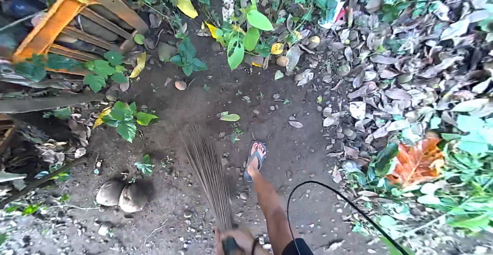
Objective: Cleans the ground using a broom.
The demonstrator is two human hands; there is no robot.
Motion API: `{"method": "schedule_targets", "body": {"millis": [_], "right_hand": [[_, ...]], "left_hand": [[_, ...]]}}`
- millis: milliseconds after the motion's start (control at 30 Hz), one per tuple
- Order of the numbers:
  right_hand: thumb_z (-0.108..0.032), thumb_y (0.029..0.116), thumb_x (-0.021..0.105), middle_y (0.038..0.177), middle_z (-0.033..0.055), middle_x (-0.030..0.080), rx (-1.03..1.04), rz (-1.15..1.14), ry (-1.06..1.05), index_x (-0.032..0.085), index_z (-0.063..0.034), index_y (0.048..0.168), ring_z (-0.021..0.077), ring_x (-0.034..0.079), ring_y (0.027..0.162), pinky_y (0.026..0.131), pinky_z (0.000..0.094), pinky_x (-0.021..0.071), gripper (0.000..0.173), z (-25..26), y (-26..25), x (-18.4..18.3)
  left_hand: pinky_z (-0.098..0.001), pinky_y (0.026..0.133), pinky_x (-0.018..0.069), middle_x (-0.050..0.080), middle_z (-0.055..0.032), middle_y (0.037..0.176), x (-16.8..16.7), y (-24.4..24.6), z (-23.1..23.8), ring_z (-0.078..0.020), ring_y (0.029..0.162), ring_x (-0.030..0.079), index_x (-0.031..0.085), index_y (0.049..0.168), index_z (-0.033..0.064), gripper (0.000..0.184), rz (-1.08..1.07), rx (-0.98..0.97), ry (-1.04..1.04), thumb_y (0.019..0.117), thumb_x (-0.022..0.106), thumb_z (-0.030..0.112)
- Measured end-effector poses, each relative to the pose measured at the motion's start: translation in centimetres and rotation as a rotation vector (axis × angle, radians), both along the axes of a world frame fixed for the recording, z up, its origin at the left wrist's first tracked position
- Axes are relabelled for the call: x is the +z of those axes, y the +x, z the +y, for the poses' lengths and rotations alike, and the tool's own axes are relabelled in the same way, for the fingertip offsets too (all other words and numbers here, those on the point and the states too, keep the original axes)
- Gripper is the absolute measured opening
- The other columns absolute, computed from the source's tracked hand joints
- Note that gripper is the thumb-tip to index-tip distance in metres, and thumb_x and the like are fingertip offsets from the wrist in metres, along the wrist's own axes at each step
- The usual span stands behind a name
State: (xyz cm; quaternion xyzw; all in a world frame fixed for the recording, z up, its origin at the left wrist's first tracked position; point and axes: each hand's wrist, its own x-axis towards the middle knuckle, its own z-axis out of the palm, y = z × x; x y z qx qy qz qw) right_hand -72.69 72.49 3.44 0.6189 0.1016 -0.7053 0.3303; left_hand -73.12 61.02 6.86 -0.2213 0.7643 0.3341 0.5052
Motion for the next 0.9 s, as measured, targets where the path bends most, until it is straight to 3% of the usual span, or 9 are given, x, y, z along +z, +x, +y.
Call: {"method": "schedule_targets", "body": {"millis": [67,200,300,367,433,533,667,800,900], "right_hand": [[-0.009,0.0888,0.074,0.103,0.0196,0.068,-0.041,-0.117,0.116,0.062,0.0092,0.116,0.0262,0.066,0.092,0.085,0.0455,0.0550,0.035,3.0,-0.4,-3.6],[-0.004,0.0921,0.069,0.087,0.0144,0.068,-0.142,-0.197,0.531,0.064,0.0066,0.106,0.0202,0.066,0.076,0.072,0.0387,0.0558,0.018,11.6,3.1,-5.3],[-0.003,0.0856,0.069,0.084,0.0117,0.069,-0.140,-0.177,0.712,0.063,0.0075,0.107,0.0163,0.068,0.073,0.071,0.0359,0.0585,0.025,11.2,5.6,-0.2],[-0.005,0.0789,0.071,0.082,0.0098,0.070,-0.039,-0.108,0.633,0.063,0.0068,0.105,0.0150,0.069,0.073,0.071,0.0358,0.0601,0.030,9.8,7.5,3.9],[-0.009,0.0790,0.076,0.090,0.0131,0.071,0.051,-0.028,0.429,0.064,0.0071,0.110,0.0200,0.070,0.082,0.079,0.0412,0.0593,0.037,8.3,8.0,4.1],[-0.009,0.0901,0.074,0.097,0.0171,0.069,0.008,-0.078,0.275,0.064,0.0076,0.112,0.0241,0.067,0.087,0.083,0.0441,0.0559,0.029,9.8,4.7,-1.8],[-0.010,0.0982,0.062,0.082,0.0111,0.066,-0.281,-0.216,0.598,0.065,0.0055,0.100,0.0157,0.063,0.071,0.067,0.0346,0.0536,0.015,15.8,5.1,-4.9],[-0.004,0.0952,0.061,0.084,0.0112,0.065,-0.463,-0.279,0.835,0.060,0.0070,0.109,0.0148,0.064,0.071,0.068,0.0341,0.0559,0.018,13.9,4.5,-2.9],[0.001,0.0848,0.063,0.090,0.0131,0.067,-0.437,-0.198,0.796,0.056,0.0113,0.117,0.0135,0.066,0.076,0.072,0.0328,0.0583,0.034,9.3,4.7,1.3]], "left_hand": [[-0.0464,0.089,0.0555,0.062,-0.0246,0.124,-4.2,-1.8,4.4,-0.0283,0.106,0.065,0.045,0.143,-0.0072,0.077,-0.109,-0.027,0.051,0.0703,0.070,0.001],[-0.0394,0.100,0.0507,0.058,-0.0246,0.132,-7.9,-1.8,14.7,-0.0242,0.116,0.061,0.034,0.151,-0.0081,0.091,-0.351,-0.176,0.354,0.0674,0.070,-0.006],[-0.0378,0.112,0.0424,0.048,-0.0273,0.149,-3.4,-0.1,14.5,-0.0251,0.134,0.052,0.029,0.154,-0.0118,0.097,-0.374,-0.206,0.467,0.0664,0.070,-0.008],[-0.0323,0.105,0.0467,0.057,-0.0279,0.135,2.2,2.3,13.1,-0.0197,0.121,0.059,0.035,0.144,-0.0207,0.088,-0.265,-0.142,0.384,0.0655,0.071,-0.007],[-0.0283,0.094,0.0520,0.063,-0.0248,0.119,4.3,4.4,11.0,-0.0134,0.105,0.064,0.038,0.137,-0.0215,0.079,-0.153,-0.036,0.241,0.0685,0.072,-0.005],[-0.0386,0.091,0.0545,0.064,-0.0220,0.118,-1.2,1.9,12.4,-0.0207,0.103,0.064,0.047,0.139,-0.0111,0.068,-0.141,-0.029,0.143,0.0758,0.070,-0.001],[-0.0407,0.107,0.0472,0.057,-0.0256,0.139,-7.1,-1.1,20.8,-0.0270,0.124,0.059,0.036,0.153,-0.0068,0.088,-0.333,-0.318,0.359,0.0742,0.074,-0.007],[-0.0396,0.116,0.0386,0.046,-0.0260,0.152,-6.9,-3.4,20.0,-0.0276,0.139,0.048,0.033,0.155,-0.0065,0.091,-0.409,-0.520,0.578,0.0728,0.071,-0.012],[-0.0414,0.118,0.0376,0.043,-0.0261,0.155,-2.1,-3.7,14.7,-0.0283,0.141,0.047,0.031,0.156,-0.0080,0.095,-0.331,-0.563,0.577,0.0722,0.075,-0.008]]}}
